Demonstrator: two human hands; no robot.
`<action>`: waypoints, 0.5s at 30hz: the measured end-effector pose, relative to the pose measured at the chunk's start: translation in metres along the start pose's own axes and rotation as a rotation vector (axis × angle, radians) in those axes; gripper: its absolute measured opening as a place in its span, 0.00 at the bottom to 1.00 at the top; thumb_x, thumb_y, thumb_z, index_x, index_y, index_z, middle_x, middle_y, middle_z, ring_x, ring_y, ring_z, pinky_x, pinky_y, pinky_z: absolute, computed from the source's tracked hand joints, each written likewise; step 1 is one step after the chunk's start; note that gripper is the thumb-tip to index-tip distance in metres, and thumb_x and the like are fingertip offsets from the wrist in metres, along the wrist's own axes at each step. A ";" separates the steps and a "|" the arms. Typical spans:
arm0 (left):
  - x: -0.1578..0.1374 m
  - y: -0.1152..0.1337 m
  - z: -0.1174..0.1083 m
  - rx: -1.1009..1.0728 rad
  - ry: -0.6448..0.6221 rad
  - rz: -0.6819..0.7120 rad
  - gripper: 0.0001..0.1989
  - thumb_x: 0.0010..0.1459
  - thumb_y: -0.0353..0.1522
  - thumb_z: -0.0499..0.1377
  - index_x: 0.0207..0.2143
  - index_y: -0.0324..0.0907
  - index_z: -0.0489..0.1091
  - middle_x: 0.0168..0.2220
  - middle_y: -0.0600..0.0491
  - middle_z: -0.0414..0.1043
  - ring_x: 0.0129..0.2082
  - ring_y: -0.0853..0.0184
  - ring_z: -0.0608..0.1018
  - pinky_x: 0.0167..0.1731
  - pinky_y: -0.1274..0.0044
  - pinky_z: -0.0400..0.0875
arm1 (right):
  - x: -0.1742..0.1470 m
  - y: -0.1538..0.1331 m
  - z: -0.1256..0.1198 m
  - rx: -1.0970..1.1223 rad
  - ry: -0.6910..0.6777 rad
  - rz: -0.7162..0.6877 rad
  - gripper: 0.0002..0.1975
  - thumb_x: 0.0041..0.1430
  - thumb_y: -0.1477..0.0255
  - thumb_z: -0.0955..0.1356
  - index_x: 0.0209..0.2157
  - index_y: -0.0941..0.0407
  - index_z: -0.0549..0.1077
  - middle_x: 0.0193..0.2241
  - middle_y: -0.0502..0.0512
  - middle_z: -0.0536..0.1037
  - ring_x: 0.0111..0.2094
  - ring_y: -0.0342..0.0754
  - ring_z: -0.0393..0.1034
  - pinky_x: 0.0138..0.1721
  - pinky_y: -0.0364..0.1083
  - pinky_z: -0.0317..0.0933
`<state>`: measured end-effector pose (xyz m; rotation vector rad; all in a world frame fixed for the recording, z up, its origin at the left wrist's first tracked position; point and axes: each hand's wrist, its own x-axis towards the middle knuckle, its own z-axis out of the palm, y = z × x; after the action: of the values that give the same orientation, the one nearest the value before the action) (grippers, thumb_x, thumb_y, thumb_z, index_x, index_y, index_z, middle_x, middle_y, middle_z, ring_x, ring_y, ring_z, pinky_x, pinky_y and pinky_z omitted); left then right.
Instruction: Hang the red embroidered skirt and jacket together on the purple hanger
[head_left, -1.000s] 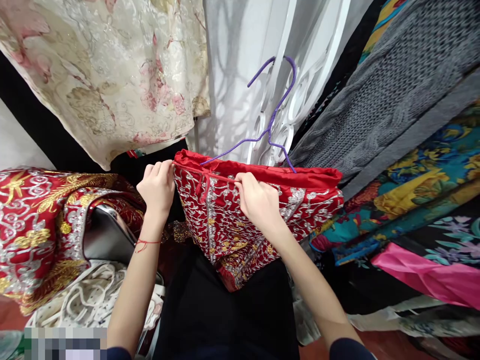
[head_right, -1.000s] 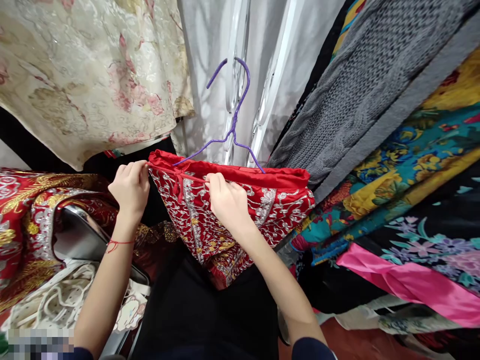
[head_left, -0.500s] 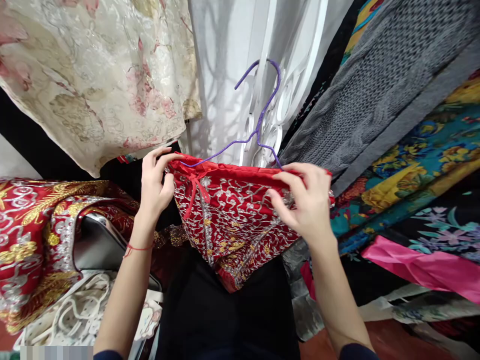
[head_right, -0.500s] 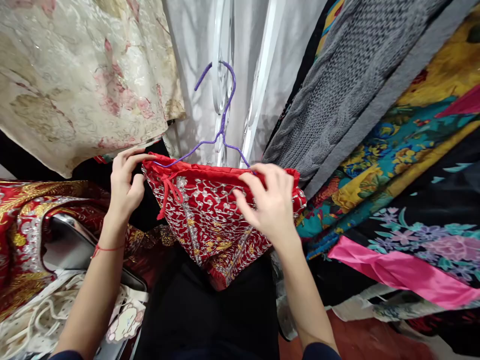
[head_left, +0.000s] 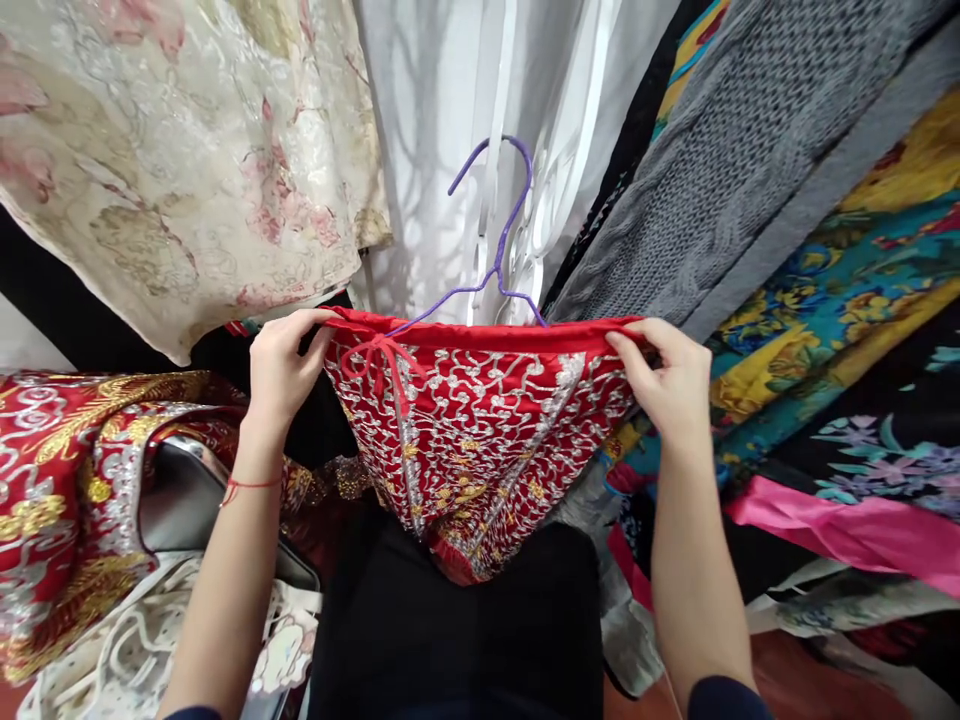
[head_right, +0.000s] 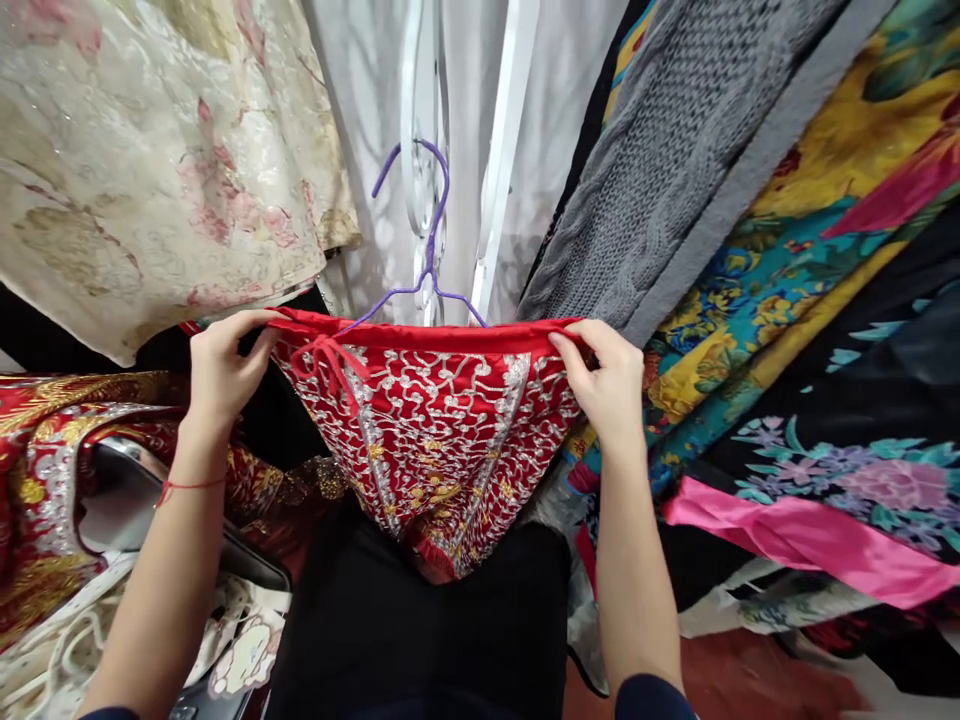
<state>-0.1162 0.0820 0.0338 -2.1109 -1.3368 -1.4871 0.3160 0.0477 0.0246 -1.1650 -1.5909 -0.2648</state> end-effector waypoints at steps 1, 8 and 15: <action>0.002 0.006 0.000 -0.005 0.051 0.010 0.08 0.63 0.34 0.57 0.39 0.46 0.76 0.41 0.49 0.81 0.42 0.60 0.81 0.47 0.68 0.72 | 0.002 -0.002 0.005 -0.041 0.097 -0.004 0.15 0.65 0.59 0.66 0.30 0.54 0.72 0.30 0.56 0.76 0.32 0.50 0.71 0.38 0.49 0.65; 0.010 0.003 0.020 -0.109 0.019 -0.025 0.08 0.63 0.36 0.55 0.38 0.42 0.72 0.39 0.48 0.78 0.39 0.64 0.79 0.44 0.72 0.72 | -0.021 0.000 0.039 -0.176 0.287 -0.011 0.17 0.70 0.59 0.61 0.32 0.54 0.72 0.30 0.57 0.73 0.34 0.50 0.70 0.40 0.49 0.65; -0.012 -0.021 0.046 -0.232 0.016 -0.220 0.17 0.66 0.46 0.52 0.42 0.43 0.67 0.30 0.54 0.71 0.26 0.70 0.71 0.31 0.78 0.66 | -0.024 0.037 0.083 -0.226 0.275 0.005 0.26 0.72 0.56 0.52 0.27 0.53 0.67 0.25 0.57 0.71 0.28 0.48 0.67 0.34 0.48 0.62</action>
<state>-0.1048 0.1162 -0.0030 -2.1358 -1.4956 -1.8232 0.2915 0.1095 -0.0414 -1.2446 -1.3404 -0.5890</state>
